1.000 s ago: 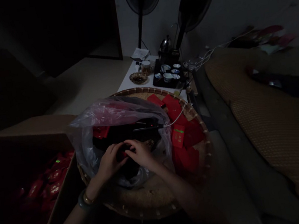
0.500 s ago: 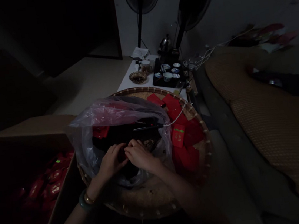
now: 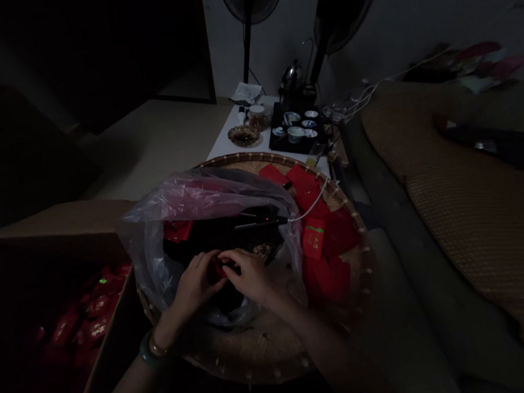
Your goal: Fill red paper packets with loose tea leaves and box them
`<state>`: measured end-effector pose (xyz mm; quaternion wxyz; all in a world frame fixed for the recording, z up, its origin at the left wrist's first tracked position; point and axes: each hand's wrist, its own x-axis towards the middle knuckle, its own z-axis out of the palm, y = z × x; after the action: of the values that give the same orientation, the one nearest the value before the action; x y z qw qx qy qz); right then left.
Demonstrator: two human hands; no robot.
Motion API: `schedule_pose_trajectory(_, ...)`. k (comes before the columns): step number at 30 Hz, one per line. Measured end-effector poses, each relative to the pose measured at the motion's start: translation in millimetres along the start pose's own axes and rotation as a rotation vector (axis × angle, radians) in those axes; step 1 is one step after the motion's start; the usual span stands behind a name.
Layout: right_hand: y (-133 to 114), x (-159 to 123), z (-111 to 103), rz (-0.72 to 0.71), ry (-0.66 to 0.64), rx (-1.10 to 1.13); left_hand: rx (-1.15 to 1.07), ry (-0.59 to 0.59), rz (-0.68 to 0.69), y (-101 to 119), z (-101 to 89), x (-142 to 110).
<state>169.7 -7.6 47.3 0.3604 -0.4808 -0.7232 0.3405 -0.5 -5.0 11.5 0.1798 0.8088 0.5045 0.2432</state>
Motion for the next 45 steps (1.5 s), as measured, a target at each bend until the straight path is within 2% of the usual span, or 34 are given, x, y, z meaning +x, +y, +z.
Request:
schedule_pose_trajectory(3,-3.0,-5.3,2.3,-0.057,-0.053,-0.253,-0.021,-0.001,-0.008,-0.3,0.5,-0.2)
schedule_pose_trajectory(6,1.8,-8.3,11.1,-0.006,-0.072,-0.346,-0.042,0.005,-0.006,-0.7,1.8,-0.4)
schedule_pose_trajectory(10,17.1,-6.9,20.6,0.092,-0.020,-0.264,-0.075,0.007,-0.027,-3.1,4.0,0.2)
schedule_pose_trajectory(14,28.9,-4.2,11.8,0.113,0.019,-0.083,-0.179,0.010,-0.068,-7.9,4.8,1.8)
schedule_pose_trajectory(16,29.6,-4.1,1.9,0.127,0.023,0.031,-0.259,-0.045,-0.101,-9.1,4.1,2.9)
schedule_pose_trajectory(19,24.7,-6.1,-13.9,0.132,0.008,0.151,-0.424,-0.198,-0.159,-7.5,2.8,4.4)
schedule_pose_trajectory(22,17.1,-9.8,-26.0,0.068,0.057,0.092,-0.582,-0.267,-0.221,-3.5,2.6,5.4)
schedule_pose_trajectory(24,12.8,-12.2,-31.1,0.049,0.129,-0.018,-0.631,-0.243,-0.267,-0.5,2.8,5.6)
schedule_pose_trajectory(27,9.9,-14.0,-33.8,0.100,0.198,-0.131,-0.633,-0.204,-0.277,4.7,1.7,5.9)
schedule_pose_trajectory(34,11.9,-12.6,-28.5,0.128,0.133,-0.089,-0.499,-0.276,-0.153,14.3,-3.7,7.8)
schedule_pose_trajectory(37,1.5,-14.7,-32.6,0.033,0.101,-0.128,-0.498,-0.276,-0.126,14.7,-1.2,7.8)
schedule_pose_trajectory(39,-9.0,-16.8,-39.6,-0.077,0.088,-0.151,-0.533,-0.243,-0.141,13.9,1.5,7.5)
schedule_pose_trajectory(41,-17.5,-18.5,-48.0,-0.140,0.135,-0.155,-0.564,-0.189,-0.167,12.4,3.6,7.4)
schedule_pose_trajectory(43,-21.1,-19.1,-55.2,-0.130,0.186,-0.122,-0.562,-0.130,-0.185,10.7,4.8,7.3)
schedule_pose_trajectory(45,-19.9,-18.4,-59.6,-0.075,0.153,-0.051,-0.546,-0.091,-0.184,8.9,5.4,6.6)
